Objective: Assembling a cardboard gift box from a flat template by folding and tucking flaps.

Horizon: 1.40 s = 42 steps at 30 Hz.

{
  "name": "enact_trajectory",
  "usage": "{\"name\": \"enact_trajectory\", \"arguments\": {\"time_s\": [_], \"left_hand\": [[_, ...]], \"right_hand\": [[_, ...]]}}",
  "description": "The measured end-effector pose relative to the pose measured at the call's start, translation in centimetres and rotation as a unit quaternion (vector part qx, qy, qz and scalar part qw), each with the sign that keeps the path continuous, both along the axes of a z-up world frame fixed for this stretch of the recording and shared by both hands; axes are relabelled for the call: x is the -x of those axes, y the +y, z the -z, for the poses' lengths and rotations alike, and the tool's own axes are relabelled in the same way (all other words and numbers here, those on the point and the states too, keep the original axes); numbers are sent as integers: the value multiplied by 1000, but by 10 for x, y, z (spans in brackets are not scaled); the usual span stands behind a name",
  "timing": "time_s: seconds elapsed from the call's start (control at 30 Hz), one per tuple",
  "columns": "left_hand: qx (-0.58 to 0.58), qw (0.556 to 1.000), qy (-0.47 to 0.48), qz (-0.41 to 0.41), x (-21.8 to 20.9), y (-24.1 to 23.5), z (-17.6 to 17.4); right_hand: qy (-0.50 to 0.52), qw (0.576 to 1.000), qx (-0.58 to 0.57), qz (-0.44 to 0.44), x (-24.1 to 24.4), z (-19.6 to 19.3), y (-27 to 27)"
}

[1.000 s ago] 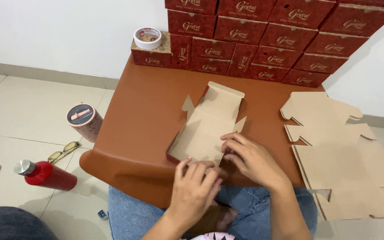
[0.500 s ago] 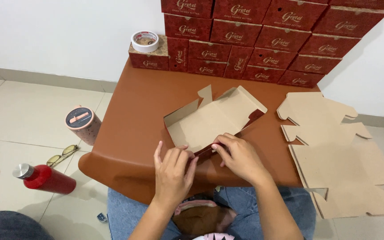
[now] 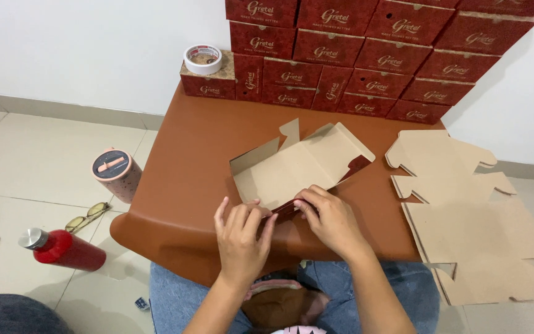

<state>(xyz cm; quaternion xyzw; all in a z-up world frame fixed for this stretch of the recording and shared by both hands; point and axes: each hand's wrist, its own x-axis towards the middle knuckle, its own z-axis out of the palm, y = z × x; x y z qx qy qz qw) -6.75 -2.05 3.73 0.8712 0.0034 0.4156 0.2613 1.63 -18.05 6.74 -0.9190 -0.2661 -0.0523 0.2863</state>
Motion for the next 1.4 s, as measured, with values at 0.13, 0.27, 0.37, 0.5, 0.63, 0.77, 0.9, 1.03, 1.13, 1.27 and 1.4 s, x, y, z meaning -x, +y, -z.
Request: {"name": "enact_trajectory", "arguments": {"time_s": [0.13, 0.27, 0.37, 0.5, 0.63, 0.77, 0.9, 1.03, 1.13, 1.27, 1.4], "left_hand": [[-17, 1000, -12, 18, -6, -3, -5], [-43, 998, -24, 44, -13, -2, -4], [-62, 997, -9, 53, -13, 0, -1], [-68, 995, 0, 77, -18, 8, 14], [-63, 995, 6, 74, -22, 6, 18], [-78, 996, 15, 50, -23, 5, 15], [-93, 995, 18, 35, -25, 7, 15], [-85, 995, 15, 43, -27, 8, 15], [-83, 995, 18, 47, -25, 8, 13], [-84, 995, 21, 45, -26, 9, 14], [-76, 995, 25, 55, -26, 9, 14]], "right_hand": [[4, 1000, -10, -15, -1, 1, -1], [52, 998, -25, -36, -3, 4, -7], [39, 991, -123, -21, -6, 7, -17], [-75, 962, -234, 122, -24, 20, -48], [22, 970, -180, 164, -45, 46, -66], [59, 960, -244, 126, -48, 53, -58], [-2, 969, -236, 71, -33, 34, -48], [-36, 972, -233, 21, -28, 28, -38], [-52, 971, -227, 49, -30, 36, -34], [-56, 970, -230, 51, -26, 36, -25], [-83, 971, -225, 2, -21, 34, -20]]}}
